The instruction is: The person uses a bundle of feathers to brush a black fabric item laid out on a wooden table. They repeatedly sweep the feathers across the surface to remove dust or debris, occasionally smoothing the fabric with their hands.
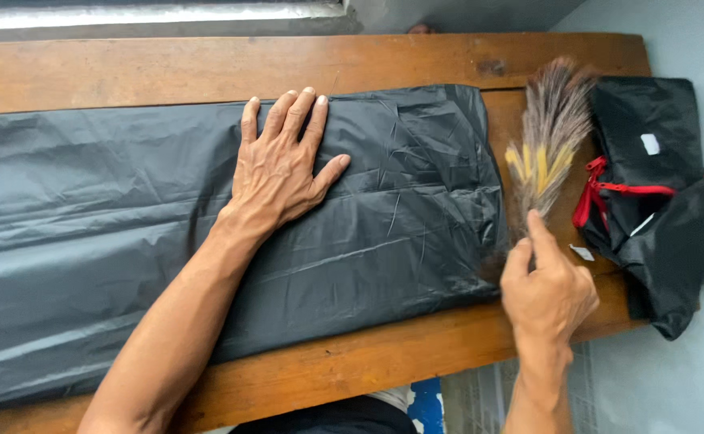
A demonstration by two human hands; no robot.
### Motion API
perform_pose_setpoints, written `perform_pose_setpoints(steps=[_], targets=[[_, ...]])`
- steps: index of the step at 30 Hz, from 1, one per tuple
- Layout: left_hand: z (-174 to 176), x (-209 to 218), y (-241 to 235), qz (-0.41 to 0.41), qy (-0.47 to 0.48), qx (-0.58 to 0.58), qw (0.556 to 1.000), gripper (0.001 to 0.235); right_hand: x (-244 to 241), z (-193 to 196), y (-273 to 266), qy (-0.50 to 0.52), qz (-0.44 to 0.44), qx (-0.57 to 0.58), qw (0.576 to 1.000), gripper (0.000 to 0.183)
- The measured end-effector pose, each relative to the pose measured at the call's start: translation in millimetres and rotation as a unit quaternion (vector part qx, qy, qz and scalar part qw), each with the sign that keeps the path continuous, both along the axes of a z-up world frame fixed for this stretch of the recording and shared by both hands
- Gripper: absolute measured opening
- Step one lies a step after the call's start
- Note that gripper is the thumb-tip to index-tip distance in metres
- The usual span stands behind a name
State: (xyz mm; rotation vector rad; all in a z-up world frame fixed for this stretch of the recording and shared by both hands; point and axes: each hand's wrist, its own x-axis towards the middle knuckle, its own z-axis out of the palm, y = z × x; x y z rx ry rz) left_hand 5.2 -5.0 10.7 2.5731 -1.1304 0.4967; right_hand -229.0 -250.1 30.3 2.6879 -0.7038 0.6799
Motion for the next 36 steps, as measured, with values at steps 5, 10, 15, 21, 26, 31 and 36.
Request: perform_pose_setpoints(steps=[5, 10, 15, 21, 26, 31, 36], targets=[[-7, -3, 1, 0.024, 0.004, 0.021, 0.999, 0.072, -4, -4, -25, 0.053, 0.008, 0.254, 0.966, 0.04], [-3, -1, -3, 0.041, -0.007, 0.027, 0.999, 0.075, 49, 41, 30, -0.048, 0.188, 0.134, 0.972, 0.027], [-8, 1, -3, 0.032, -0.032, 0.007, 0.999, 0.073, 119, 22, 89, 0.023, 0.4, 0.23, 0.887, 0.048], [-8, 2, 0, 0.006, 0.061, -0.034, 0.998, 0.075, 170, -30, 79, 0.119, 0.331, 0.199, 0.915, 0.065], [1, 0, -3, 0.037, -0.013, -0.049, 0.998, 0.058, 178, -29, 80, 0.137, 0.307, 0.213, 0.917, 0.057], [-1, -10, -4, 0.029, 0.035, -0.019, 0.999, 0.051, 183, -30, 76, 0.104, 0.331, 0.169, 0.922, 0.058], [-7, 0, 2, 0.011, 0.099, -0.002, 0.995, 0.053, 200, -20, 59, 0.099, 0.353, 0.122, 0.922, 0.055]])
